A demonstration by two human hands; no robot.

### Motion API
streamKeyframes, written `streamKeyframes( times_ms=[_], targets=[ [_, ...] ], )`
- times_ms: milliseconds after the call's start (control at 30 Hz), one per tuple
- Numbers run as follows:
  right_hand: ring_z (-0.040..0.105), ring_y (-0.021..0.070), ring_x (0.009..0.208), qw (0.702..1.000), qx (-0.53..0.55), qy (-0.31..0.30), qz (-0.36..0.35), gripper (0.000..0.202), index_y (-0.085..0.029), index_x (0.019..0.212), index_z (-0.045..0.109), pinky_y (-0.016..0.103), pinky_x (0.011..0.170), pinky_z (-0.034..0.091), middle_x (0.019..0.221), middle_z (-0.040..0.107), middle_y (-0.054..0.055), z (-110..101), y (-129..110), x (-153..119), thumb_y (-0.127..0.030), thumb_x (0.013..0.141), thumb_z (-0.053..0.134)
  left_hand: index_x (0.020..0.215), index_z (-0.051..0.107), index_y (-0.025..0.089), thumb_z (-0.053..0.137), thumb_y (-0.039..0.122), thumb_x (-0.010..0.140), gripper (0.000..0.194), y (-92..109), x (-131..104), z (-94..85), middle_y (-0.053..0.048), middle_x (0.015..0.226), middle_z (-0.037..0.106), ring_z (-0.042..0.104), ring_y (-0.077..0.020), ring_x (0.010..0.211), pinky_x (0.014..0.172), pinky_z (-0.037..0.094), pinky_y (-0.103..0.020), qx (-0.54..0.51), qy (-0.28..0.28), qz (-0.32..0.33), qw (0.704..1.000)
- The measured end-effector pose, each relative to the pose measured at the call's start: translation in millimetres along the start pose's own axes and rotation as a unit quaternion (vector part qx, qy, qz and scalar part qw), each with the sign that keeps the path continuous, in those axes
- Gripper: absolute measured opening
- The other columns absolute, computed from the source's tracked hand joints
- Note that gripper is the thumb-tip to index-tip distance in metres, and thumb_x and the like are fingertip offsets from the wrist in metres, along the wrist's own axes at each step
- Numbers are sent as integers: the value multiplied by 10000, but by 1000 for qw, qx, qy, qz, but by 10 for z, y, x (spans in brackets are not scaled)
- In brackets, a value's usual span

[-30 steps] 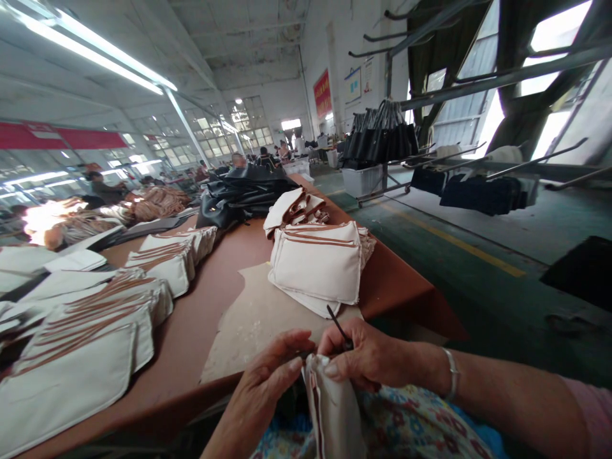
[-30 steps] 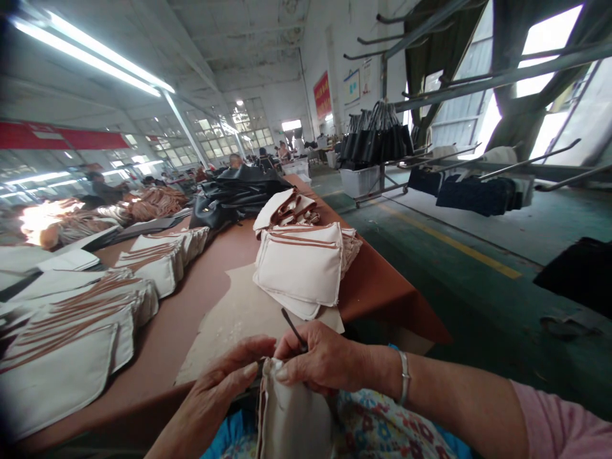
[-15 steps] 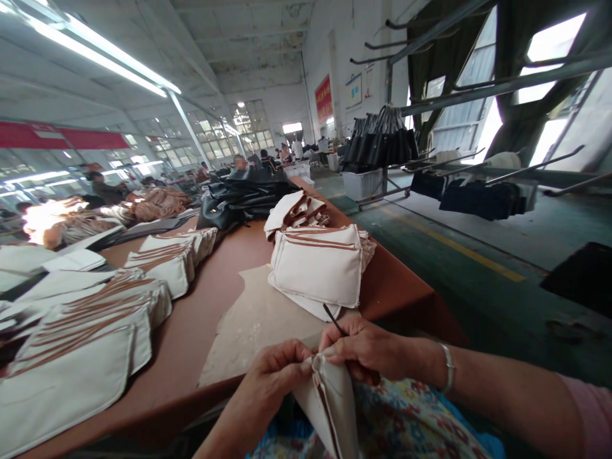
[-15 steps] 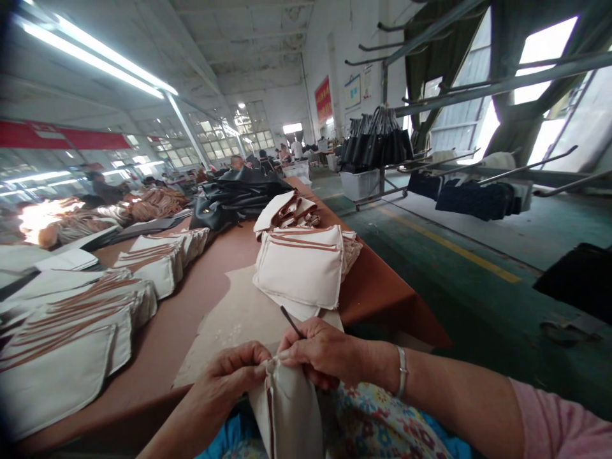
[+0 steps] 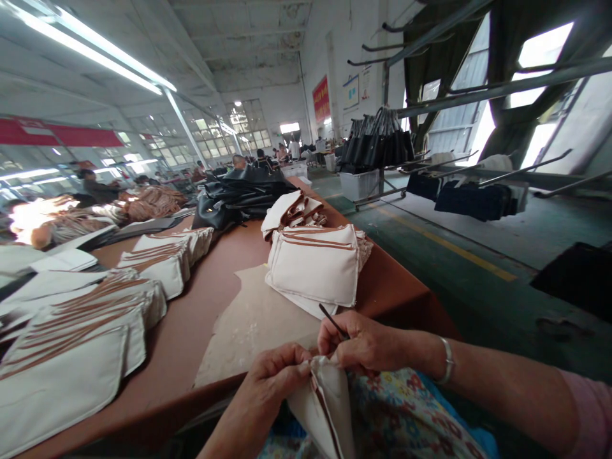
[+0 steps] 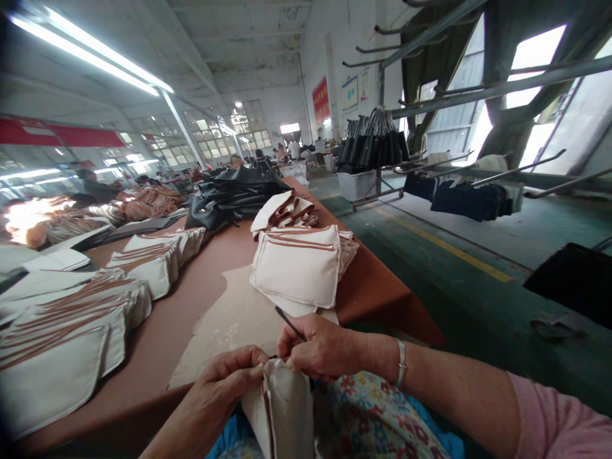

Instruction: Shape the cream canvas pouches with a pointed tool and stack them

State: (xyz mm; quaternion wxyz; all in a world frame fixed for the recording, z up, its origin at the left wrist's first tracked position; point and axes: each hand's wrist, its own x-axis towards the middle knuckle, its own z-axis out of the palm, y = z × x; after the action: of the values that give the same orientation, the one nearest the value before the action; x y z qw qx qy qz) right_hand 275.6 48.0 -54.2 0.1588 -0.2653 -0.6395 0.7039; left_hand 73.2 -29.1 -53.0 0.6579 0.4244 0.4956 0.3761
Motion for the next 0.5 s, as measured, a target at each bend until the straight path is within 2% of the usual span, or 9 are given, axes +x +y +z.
streamKeyframes(
  times_ms=[100,267,400,433,500],
  targets=[
    [392,37,368,999,-25,15,-21,207,-145,853,575,121,337,319,520,484,-89,3,13,8,-98,653,551,759,646,121,703,305,801,197,-14,-19,-4,-22,642,613,482,-103,557,542,315,-207,-17,-3,-3,1000],
    [376,64,310,999,-17,-9,28,211,-143,922,612,152,313,316,449,460,-85,-18,-13,-11,-205,738,528,752,635,122,703,294,791,188,-1,-20,36,-18,643,613,472,-99,559,540,296,-204,-8,7,0,1000],
    [374,65,293,999,-3,-13,30,193,-148,873,610,144,296,315,417,461,-83,-14,-17,-17,-224,706,551,748,609,141,678,294,776,170,20,-1,89,6,625,573,449,-105,547,531,308,-210,16,19,4,1000],
    [368,70,282,999,8,-10,38,182,-153,857,605,147,285,308,404,461,-81,-7,-9,-15,-238,707,547,771,609,154,670,290,777,150,31,-8,101,12,637,569,459,-114,561,541,330,-215,36,35,18,999],
    [354,81,256,997,39,2,65,168,-169,844,588,156,262,289,384,467,-79,9,12,-10,-276,728,533,815,611,187,654,278,787,105,67,-48,126,15,696,573,503,-143,626,588,385,-233,117,104,89,984]
  ],
)
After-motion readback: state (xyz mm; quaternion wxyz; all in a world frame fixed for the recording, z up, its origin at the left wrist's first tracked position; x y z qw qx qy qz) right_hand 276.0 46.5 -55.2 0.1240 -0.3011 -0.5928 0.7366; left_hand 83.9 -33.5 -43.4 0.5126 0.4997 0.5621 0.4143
